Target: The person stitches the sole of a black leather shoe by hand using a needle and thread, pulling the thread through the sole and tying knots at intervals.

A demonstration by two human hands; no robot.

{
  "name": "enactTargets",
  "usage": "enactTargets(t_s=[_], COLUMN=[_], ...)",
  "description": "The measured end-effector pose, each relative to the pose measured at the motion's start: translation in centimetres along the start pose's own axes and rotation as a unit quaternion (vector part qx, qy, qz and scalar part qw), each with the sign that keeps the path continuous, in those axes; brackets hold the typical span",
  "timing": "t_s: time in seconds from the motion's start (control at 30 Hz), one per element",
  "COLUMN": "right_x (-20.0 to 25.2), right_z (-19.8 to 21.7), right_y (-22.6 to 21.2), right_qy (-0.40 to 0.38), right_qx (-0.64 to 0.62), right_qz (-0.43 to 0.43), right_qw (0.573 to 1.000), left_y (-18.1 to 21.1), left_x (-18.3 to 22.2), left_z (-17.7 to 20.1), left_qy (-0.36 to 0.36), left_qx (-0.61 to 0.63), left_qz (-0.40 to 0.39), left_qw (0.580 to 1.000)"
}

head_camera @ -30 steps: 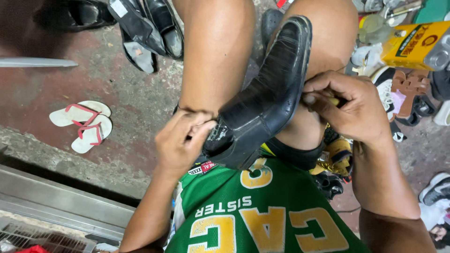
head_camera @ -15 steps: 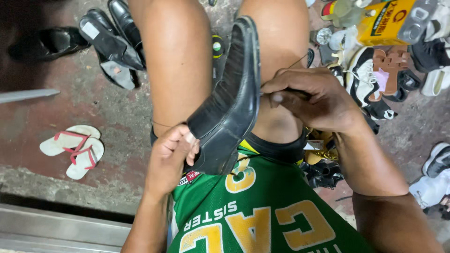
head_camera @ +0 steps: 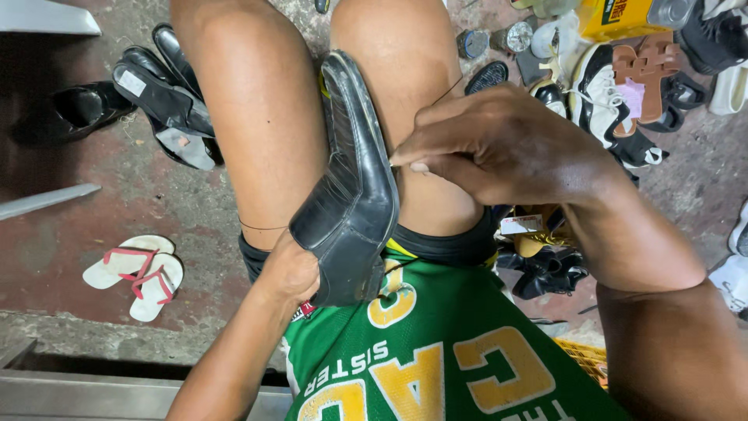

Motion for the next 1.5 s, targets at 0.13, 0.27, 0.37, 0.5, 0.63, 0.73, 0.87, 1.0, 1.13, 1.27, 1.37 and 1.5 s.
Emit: enactTargets(t_s=[0.13,0.27,0.37,0.5,0.63,0.73,0.87,1.0,1.13,1.27,1.37,1.5], right_x=[-1.0,-1.7,-2.1,-2.2,-2.4,-2.6,-2.8,-3.1,-2.6,-1.5,-1.8,-2.0], right_z=[0.3,0.0,0.0,-0.5,-0.5,-0.4,-0.2,-0.5,-1.1,-2.1,-1.9,-2.0], right_y=[-0.4,-0.5,-0.5,-0.2,-0.3,-0.2,-0.6,-0.9,-1.4,-0.2,1.4,3.7], right_qy=[-0.044,-0.086,-0.088,-0.109,-0.113,-0.110,-0.095,-0.060,-0.072,-0.076,-0.048,-0.071], right_qx=[0.058,0.097,0.107,0.108,0.114,0.090,0.094,0.073,0.190,0.189,0.131,0.198], right_qz=[0.018,0.014,0.013,-0.005,0.022,0.011,0.016,-0.015,-0.008,0.018,0.053,-0.016], right_qw=[0.997,0.991,0.990,0.988,0.987,0.990,0.991,0.995,0.979,0.979,0.989,0.978], left_y=[-1.0,-0.5,0.1,0.7,1.0,1.2,1.1,0.4,-0.2,-3.1,-3.7,-4.1], left_x=[-0.6,-0.4,-0.3,-0.1,0.0,0.0,0.2,0.6,1.5,1.2,0.9,1.0], left_z=[-0.2,-0.5,-0.8,-1.5,-2.0,-2.1,-1.7,-0.6,1.3,4.3,5.9,6.8], left_qy=[0.001,-0.025,-0.045,-0.077,-0.085,-0.095,-0.095,-0.067,0.037,0.058,0.079,0.073], left_qx=[0.090,0.092,0.101,0.092,0.094,0.088,0.085,0.083,-0.061,0.119,0.138,0.154], left_qz=[0.044,0.016,0.002,-0.014,-0.015,-0.022,-0.024,-0.018,-0.108,-0.053,-0.063,-0.044], left_qw=[0.995,0.995,0.994,0.993,0.992,0.991,0.992,0.994,0.992,0.990,0.985,0.984])
Point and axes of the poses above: each hand's wrist, its own x-axis away from the middle knuckle, its own z-axis out of the back of the hand, y = z × x, the point moved 7 cm from there along -x, towards the middle knuckle, and after that the axes turned 15 degrees about z, right-handed, at the moved point
